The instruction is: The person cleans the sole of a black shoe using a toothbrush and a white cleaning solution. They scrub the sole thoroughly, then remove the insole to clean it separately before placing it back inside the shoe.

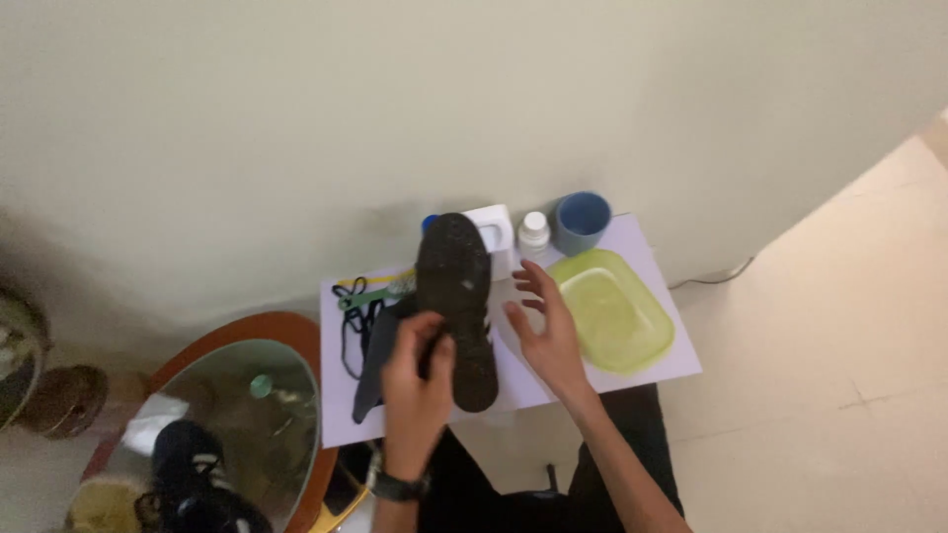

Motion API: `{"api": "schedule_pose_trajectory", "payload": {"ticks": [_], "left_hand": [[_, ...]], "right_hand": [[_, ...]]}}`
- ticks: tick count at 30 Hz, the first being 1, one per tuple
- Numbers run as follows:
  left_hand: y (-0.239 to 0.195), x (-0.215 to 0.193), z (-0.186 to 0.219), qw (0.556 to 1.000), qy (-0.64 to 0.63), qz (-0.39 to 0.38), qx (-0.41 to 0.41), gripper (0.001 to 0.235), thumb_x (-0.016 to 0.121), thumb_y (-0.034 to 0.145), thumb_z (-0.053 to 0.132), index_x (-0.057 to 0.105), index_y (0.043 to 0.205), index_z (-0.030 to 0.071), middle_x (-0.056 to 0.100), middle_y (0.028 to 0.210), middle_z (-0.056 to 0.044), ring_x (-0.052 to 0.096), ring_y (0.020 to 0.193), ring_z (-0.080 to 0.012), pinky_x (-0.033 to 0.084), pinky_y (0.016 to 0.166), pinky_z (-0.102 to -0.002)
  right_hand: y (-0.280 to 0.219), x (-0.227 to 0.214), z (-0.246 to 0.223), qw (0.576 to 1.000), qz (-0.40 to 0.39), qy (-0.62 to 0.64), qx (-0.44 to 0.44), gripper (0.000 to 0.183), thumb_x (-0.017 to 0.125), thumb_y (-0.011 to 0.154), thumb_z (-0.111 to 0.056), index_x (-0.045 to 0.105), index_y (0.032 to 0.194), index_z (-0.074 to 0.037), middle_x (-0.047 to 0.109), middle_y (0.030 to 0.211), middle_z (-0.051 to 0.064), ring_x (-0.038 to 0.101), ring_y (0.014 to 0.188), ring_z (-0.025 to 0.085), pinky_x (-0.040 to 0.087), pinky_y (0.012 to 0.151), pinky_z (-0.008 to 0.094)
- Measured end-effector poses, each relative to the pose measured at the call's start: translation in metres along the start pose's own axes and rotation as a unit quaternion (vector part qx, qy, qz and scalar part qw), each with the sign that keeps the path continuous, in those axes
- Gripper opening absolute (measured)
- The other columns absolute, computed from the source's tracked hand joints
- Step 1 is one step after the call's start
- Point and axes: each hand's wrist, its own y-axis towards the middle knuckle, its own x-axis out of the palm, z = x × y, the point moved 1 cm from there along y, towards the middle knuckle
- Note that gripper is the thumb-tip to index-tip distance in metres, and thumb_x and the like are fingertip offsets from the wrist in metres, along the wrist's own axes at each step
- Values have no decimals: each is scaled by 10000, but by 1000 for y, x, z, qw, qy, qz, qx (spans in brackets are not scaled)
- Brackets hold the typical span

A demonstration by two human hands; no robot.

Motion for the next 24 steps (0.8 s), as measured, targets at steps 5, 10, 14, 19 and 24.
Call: {"api": "schedule_pose_trajectory", "payload": {"ticks": [5,10,14,19,24], "left_hand": [[32,-37,-18,991,126,-12,45,429,483,995,441,727,1146,122,772,903,-30,659,616,-173,458,513,-327],[39,-31,-20,972,218,50,78,319,509,1009,430,701,1159,226,759,807,3,660,574,-200,428,459,-369],[43,-24,-4,981,152,85,84,232,647,1022,311,780,1087,133,788,852,-128,761,786,-256,601,602,-369],[52,-11,-4,971,146,106,154,164,708,990,279,801,1026,148,786,803,-81,754,736,-225,596,567,-324],[52,-10,-24,956,194,137,173,154,694,1001,310,802,989,201,771,770,-24,737,703,-161,580,564,-280]], "right_hand": [[24,42,-14,991,-71,55,99,805,689,847,-410,317,1508,-140,546,1450,109,578,1290,236,487,1049,390],[25,59,-9,980,-85,102,150,867,700,815,-417,281,1528,-155,498,1486,128,531,1343,265,504,1058,408],[22,59,-15,991,-52,114,51,865,687,960,-233,144,1600,-24,398,1526,281,387,1421,416,302,1168,588],[27,52,-25,995,-52,84,21,858,641,986,-183,73,1601,5,389,1518,315,383,1415,443,294,1165,622],[30,51,-15,993,-63,103,-2,834,608,1001,-149,51,1605,-6,412,1506,308,389,1412,450,317,1154,618]]}}
